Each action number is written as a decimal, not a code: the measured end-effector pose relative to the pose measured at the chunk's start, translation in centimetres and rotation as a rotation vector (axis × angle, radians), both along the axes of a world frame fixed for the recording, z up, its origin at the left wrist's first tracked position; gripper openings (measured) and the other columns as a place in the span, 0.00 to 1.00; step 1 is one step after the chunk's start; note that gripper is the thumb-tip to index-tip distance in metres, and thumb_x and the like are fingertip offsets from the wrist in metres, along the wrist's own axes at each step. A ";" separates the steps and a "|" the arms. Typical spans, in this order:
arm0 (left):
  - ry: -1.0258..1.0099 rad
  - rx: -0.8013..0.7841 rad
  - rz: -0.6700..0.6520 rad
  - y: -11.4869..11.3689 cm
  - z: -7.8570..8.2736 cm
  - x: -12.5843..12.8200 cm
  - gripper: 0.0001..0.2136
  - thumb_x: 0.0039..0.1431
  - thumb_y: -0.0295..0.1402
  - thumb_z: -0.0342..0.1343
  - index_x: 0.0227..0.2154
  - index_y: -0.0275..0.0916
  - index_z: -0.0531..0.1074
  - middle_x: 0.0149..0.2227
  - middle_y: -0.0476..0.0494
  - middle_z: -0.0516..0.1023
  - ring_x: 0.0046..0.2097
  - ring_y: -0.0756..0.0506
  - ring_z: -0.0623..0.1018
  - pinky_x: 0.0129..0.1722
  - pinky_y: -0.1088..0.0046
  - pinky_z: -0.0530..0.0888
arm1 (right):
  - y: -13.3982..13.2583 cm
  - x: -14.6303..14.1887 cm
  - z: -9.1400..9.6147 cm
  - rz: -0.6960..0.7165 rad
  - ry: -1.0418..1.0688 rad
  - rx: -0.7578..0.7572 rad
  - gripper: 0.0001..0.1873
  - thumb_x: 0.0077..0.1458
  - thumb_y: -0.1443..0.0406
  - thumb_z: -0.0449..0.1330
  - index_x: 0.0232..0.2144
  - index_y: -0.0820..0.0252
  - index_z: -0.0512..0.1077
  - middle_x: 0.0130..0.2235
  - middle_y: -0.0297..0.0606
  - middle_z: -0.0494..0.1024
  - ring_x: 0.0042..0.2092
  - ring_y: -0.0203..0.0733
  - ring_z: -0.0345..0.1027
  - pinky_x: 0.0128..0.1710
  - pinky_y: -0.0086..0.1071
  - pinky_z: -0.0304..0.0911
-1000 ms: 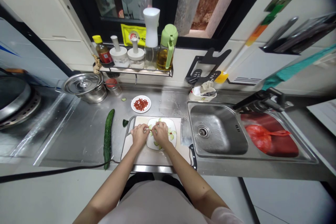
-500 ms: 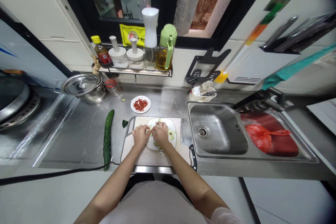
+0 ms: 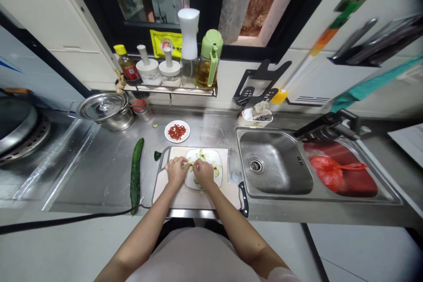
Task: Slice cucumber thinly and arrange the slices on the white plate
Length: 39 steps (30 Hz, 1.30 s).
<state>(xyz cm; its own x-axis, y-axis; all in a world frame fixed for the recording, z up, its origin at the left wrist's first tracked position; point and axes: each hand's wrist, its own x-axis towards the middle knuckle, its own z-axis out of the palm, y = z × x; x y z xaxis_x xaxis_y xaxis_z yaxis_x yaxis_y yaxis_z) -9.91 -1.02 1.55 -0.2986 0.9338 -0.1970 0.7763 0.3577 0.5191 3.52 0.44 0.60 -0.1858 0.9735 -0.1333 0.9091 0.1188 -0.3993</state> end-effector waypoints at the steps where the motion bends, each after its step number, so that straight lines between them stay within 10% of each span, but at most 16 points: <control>1: 0.004 -0.003 -0.002 0.0 0.0 0.1 0.07 0.57 0.39 0.57 0.35 0.45 0.76 0.37 0.45 0.76 0.45 0.41 0.71 0.45 0.65 0.59 | 0.1 -0.2 0.0 0.001 -0.008 -0.007 0.11 0.63 0.62 0.52 0.36 0.57 0.73 0.28 0.34 0.75 0.35 0.39 0.65 0.35 0.30 0.45; 39: -0.007 0.036 0.052 -3.3 0.3 -0.2 0.09 0.57 0.38 0.54 0.40 0.44 0.74 0.38 0.44 0.75 0.45 0.41 0.72 0.48 0.62 0.60 | 3.3 4.1 1.4 -0.077 -0.104 -0.002 0.09 0.60 0.65 0.53 0.34 0.57 0.74 0.33 0.38 0.78 0.39 0.40 0.67 0.39 0.32 0.47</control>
<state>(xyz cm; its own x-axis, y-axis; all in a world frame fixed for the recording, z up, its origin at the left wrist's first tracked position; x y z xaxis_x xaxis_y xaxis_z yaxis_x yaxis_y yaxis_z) -10.12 -4.36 1.82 -0.3457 0.9235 -0.1660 0.7535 0.3787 0.5374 7.58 3.73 2.00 -0.0957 0.9841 -0.1494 0.9519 0.0466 -0.3027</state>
